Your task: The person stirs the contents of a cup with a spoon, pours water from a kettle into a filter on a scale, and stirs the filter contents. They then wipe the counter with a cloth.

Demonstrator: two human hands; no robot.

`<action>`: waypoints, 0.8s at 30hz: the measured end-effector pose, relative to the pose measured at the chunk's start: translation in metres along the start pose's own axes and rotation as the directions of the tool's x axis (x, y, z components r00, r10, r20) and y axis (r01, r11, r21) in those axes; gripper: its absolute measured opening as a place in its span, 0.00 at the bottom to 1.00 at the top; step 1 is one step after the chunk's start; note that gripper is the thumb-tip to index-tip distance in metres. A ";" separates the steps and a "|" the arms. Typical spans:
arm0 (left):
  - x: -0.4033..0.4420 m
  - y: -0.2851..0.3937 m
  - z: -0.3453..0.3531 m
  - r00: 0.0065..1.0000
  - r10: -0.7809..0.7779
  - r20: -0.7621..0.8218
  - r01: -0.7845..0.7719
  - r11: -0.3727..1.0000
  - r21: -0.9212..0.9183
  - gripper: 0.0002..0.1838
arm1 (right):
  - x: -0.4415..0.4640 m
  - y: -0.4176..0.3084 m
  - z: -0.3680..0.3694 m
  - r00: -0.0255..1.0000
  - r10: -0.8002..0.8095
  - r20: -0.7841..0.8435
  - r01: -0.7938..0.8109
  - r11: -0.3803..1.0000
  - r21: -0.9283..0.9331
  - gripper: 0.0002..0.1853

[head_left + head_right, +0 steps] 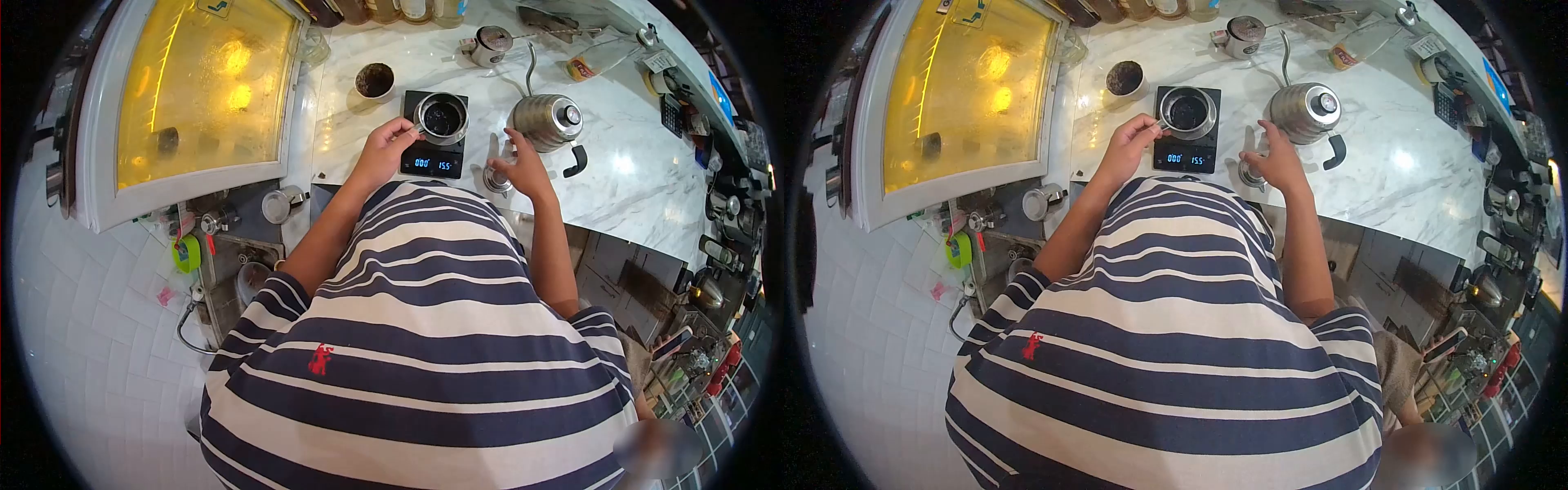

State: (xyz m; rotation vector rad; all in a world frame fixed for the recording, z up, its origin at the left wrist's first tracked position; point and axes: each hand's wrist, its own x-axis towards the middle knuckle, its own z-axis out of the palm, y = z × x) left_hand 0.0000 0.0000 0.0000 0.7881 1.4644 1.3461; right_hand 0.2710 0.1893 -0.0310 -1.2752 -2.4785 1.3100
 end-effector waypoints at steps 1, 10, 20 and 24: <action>0.000 0.000 0.001 1.000 0.003 0.002 -0.003 1.000 -0.009 0.08 | 0.000 -0.001 0.000 1.000 0.008 0.004 -0.008 1.000 -0.010 0.46; -0.002 0.003 0.003 0.999 -0.002 -0.040 0.005 0.996 0.084 0.10 | -0.003 -0.008 0.001 1.000 0.019 -0.003 -0.019 1.000 -0.001 0.45; -0.009 0.010 0.000 0.995 -0.046 -0.090 0.064 0.976 0.207 0.11 | -0.003 -0.008 0.001 1.000 0.026 0.002 -0.026 1.000 -0.011 0.44; -0.011 0.013 0.000 0.995 0.012 -0.099 0.013 0.967 0.253 0.11 | -0.005 -0.012 0.000 1.000 0.029 -0.002 -0.029 1.000 -0.003 0.43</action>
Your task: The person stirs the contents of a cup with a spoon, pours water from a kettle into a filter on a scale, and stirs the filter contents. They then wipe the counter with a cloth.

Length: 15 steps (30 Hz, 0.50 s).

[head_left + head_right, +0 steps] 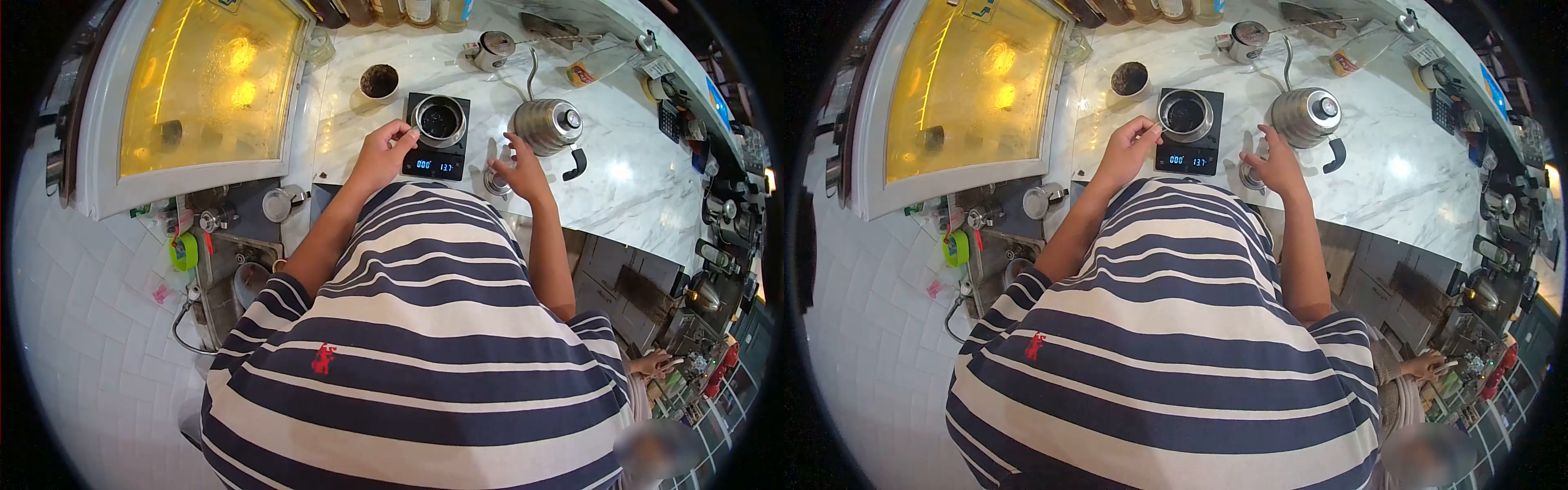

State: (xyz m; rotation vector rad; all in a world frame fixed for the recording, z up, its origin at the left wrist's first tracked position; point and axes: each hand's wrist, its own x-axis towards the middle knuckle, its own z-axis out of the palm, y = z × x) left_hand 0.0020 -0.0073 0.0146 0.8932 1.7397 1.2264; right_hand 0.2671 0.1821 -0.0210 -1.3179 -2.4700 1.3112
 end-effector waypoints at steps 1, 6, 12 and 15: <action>0.000 -0.001 0.000 1.000 -0.003 -0.007 0.003 1.000 -0.005 0.11 | -0.001 -0.001 0.000 1.000 -0.001 -0.001 0.001 1.000 0.002 0.43; 0.001 -0.005 0.001 1.000 0.025 -0.008 -0.025 1.000 -0.004 0.11 | -0.003 -0.003 0.001 1.000 -0.009 -0.007 0.009 1.000 0.013 0.42; -0.006 -0.008 0.006 0.994 0.027 -0.106 -0.039 0.993 -0.113 0.13 | -0.009 -0.015 0.001 0.999 -0.029 -0.028 0.030 0.999 0.037 0.39; -0.013 -0.022 0.001 0.984 0.001 -0.178 -0.030 0.987 -0.159 0.15 | -0.009 -0.027 -0.002 0.996 -0.055 -0.068 0.063 0.991 0.120 0.36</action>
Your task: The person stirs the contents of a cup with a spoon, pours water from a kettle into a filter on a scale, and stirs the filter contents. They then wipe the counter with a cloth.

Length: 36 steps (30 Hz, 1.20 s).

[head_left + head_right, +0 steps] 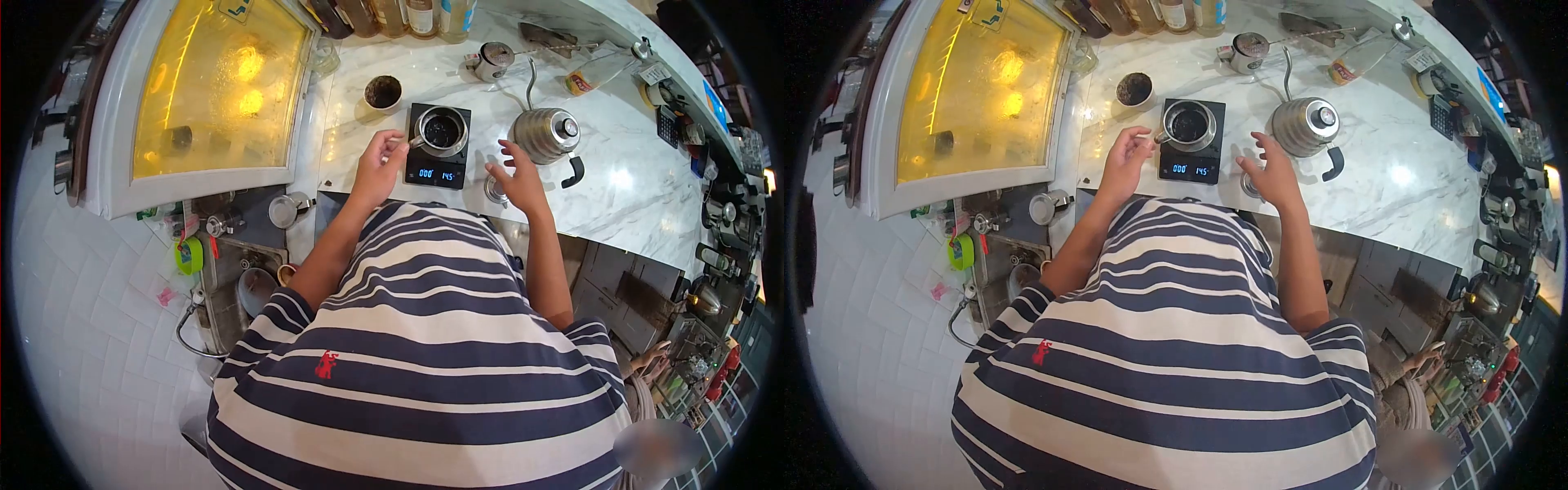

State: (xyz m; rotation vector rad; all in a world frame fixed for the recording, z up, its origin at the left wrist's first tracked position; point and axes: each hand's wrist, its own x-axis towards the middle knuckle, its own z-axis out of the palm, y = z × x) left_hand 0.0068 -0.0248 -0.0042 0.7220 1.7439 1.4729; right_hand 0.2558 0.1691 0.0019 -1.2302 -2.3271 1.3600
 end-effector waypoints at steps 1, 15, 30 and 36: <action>-0.004 -0.003 -0.003 1.000 -0.023 -0.011 0.023 1.000 0.014 0.16 | 0.001 -0.002 -0.001 1.000 -0.010 -0.022 0.011 0.999 0.047 0.35; 0.012 0.040 -0.008 0.960 0.113 -0.256 -0.099 0.993 0.068 0.14 | 0.067 -0.059 -0.087 0.947 -0.043 -0.318 0.122 0.964 0.235 0.21; 0.206 0.115 0.117 0.939 0.189 0.287 -0.342 0.602 0.722 0.20 | 0.188 -0.013 -0.132 0.915 0.187 -0.356 -0.038 0.921 0.387 0.36; 0.233 0.101 0.149 0.927 0.243 0.287 -0.368 0.430 0.825 0.19 | 0.209 -0.006 -0.125 0.918 0.085 -0.386 0.106 0.888 0.447 0.21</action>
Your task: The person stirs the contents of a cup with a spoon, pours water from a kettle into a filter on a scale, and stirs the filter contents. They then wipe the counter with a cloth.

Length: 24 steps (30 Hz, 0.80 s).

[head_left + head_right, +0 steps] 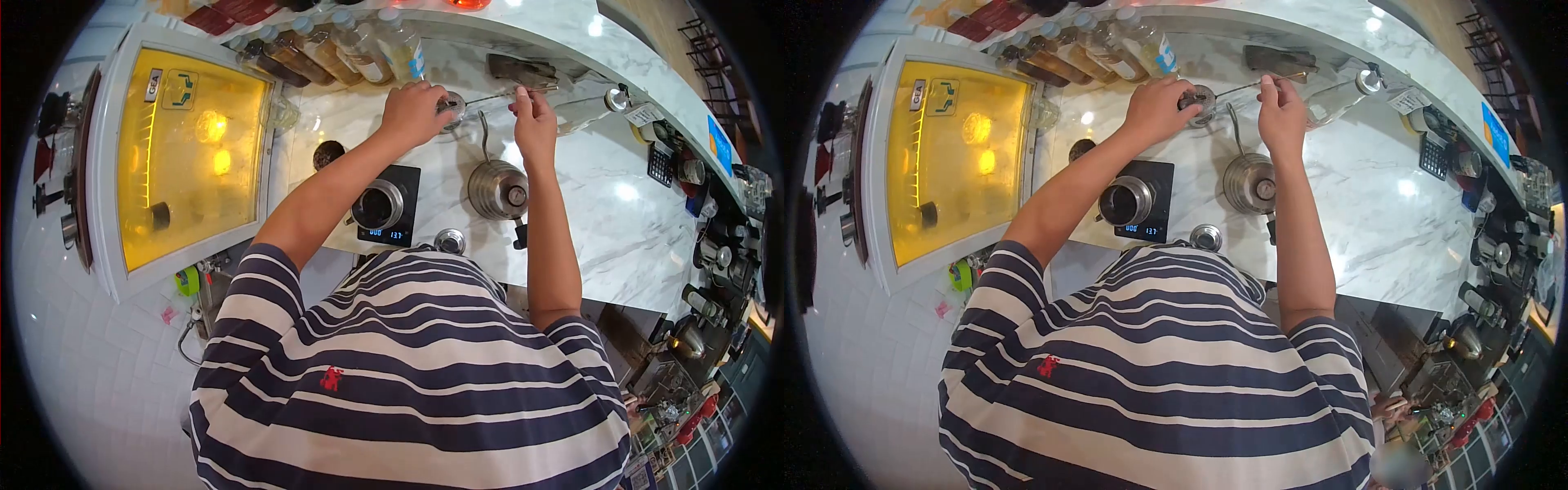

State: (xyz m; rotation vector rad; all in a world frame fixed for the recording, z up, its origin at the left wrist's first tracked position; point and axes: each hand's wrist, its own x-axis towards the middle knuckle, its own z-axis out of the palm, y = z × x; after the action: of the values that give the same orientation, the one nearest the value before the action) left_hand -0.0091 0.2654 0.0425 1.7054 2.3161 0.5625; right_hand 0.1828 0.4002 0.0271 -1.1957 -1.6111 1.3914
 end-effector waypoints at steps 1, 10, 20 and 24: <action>0.002 -0.001 0.004 1.000 0.011 -0.004 -0.011 1.000 0.019 0.17 | 0.003 0.005 0.001 1.000 -0.021 0.006 0.021 1.000 0.009 0.21; 0.000 -0.008 -0.011 0.993 0.071 -0.096 -0.075 0.997 -0.033 0.11 | -0.008 -0.003 0.003 0.998 -0.049 -0.047 0.054 0.994 0.096 0.19; -0.109 0.008 -0.094 0.957 -0.092 -0.273 0.036 0.978 -0.206 0.13 | -0.047 -0.005 -0.016 0.974 -0.142 -0.176 0.170 0.973 0.156 0.18; -0.165 0.012 -0.101 0.950 -0.185 -0.250 0.106 0.948 -0.300 0.12 | -0.070 -0.020 -0.026 0.972 -0.119 -0.201 0.153 0.975 0.160 0.18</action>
State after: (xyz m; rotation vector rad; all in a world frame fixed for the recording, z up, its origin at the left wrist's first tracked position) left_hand 0.0131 0.0937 0.1297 1.3834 2.3727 1.1035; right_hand 0.2266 0.3438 0.0562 -1.0599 -1.3818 1.2623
